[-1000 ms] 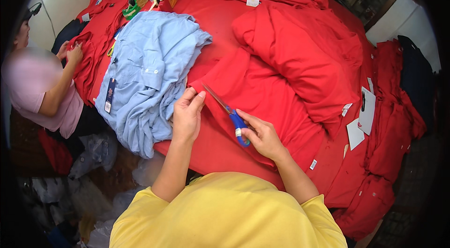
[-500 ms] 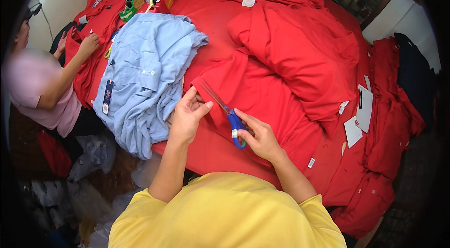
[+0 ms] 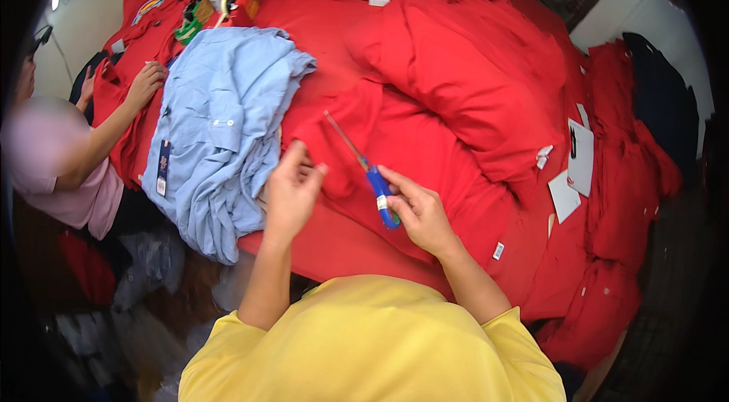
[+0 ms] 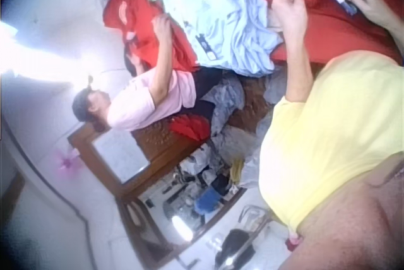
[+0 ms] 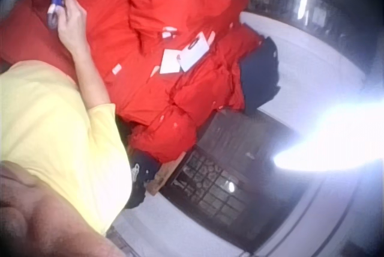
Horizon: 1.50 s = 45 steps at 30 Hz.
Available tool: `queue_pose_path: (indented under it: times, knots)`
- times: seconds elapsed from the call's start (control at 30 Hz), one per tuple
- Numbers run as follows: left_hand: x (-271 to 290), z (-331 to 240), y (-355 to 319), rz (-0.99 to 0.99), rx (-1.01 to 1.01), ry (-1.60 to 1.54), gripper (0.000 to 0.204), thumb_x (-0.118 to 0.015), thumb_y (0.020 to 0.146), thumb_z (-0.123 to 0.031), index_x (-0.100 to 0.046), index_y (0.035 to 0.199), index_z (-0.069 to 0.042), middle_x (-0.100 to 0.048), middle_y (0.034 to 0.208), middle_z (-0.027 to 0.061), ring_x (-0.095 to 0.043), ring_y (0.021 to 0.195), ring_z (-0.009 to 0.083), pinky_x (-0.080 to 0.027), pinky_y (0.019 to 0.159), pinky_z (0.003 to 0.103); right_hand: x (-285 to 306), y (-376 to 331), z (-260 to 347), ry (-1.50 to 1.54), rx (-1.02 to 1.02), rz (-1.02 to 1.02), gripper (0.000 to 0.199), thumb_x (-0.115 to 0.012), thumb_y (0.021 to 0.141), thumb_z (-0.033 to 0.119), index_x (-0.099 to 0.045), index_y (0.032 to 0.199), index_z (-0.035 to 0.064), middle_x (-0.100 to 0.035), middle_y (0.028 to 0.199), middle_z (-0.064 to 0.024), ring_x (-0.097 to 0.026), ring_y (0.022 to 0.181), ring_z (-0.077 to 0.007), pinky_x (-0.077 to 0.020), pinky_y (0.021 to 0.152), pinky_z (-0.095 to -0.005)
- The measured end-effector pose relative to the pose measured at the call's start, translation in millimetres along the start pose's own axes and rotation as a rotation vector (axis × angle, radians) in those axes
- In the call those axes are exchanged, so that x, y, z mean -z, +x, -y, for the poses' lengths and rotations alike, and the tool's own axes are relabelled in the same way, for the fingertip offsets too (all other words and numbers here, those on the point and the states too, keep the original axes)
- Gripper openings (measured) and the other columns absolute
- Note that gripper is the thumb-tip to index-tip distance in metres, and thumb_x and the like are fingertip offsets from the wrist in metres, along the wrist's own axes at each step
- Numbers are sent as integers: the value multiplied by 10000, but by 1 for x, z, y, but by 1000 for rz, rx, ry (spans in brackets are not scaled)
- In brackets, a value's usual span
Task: The person trims loose threads and tags from a stack of red garments using shears.
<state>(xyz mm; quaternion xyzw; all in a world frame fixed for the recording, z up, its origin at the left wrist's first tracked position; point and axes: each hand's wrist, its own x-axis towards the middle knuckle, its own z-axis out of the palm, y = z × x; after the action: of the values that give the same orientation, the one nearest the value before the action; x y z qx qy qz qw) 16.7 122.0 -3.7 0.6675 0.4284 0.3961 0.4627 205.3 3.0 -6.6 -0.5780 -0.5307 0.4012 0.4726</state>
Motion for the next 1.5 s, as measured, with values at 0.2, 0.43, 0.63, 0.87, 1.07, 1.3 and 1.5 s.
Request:
queue_pose_path:
  times: [0.2,0.43,0.63,0.87,1.07,1.3,1.5]
  knots:
    - [44,45,43,-473,-189,60,175,-596,927,-111,-614,923,63,-514,947,39,-502,802,117,-417,729,236,39,-59,25,-499,-79,-131,619,-658,804,90,-425,1377,68,-552,992,-151,-634,888,-275,-519,752,-384]
    - [2,36,95,-151,-159,180,665,-619,882,-132,-274,1423,42,-565,927,89,-532,698,128,-458,577,273,36,-114,-42,-557,-4,-330,650,-580,762,-62,-398,1378,42,-515,1010,-184,-565,924,-358,-465,792,-429]
    - [-7,-87,190,232,-229,111,306,-578,863,-95,-649,1157,-51,-629,1047,48,-553,714,79,-450,644,208,134,-90,-1,-29,-21,-551,496,-599,828,-10,-491,1312,1,-588,1219,-123,-569,1130,-211,-451,961,-324]
    - [-111,-33,276,57,-559,769,812,-603,807,-613,-306,1474,-258,-331,1490,170,-348,1349,364,-278,1097,456,238,-1,-13,-507,230,-1213,594,-662,846,119,-387,1339,-63,-554,1141,-155,-576,966,-215,-461,853,-315]
    - [-143,74,265,-120,-209,474,549,-489,903,-563,-570,1197,-107,-583,1121,249,-566,1018,450,-441,875,504,178,30,-92,-737,270,-1251,650,-647,857,194,-334,1389,-8,-495,1140,-219,-512,1044,-376,-406,935,-430]
    - [-153,-77,336,-29,-606,316,513,-465,946,-483,-656,958,-7,-636,918,251,-605,888,407,-461,763,416,272,51,-40,-921,383,-1369,583,-591,811,32,-374,1352,21,-486,1083,-214,-535,961,-380,-456,809,-439]
    - [-167,104,359,96,-399,632,581,-316,986,-497,-567,1214,-24,-614,1126,253,-556,1078,433,-438,897,474,286,64,-152,-900,-224,-1272,611,-612,823,82,-352,1374,29,-498,1069,-240,-538,968,-415,-444,836,-477]
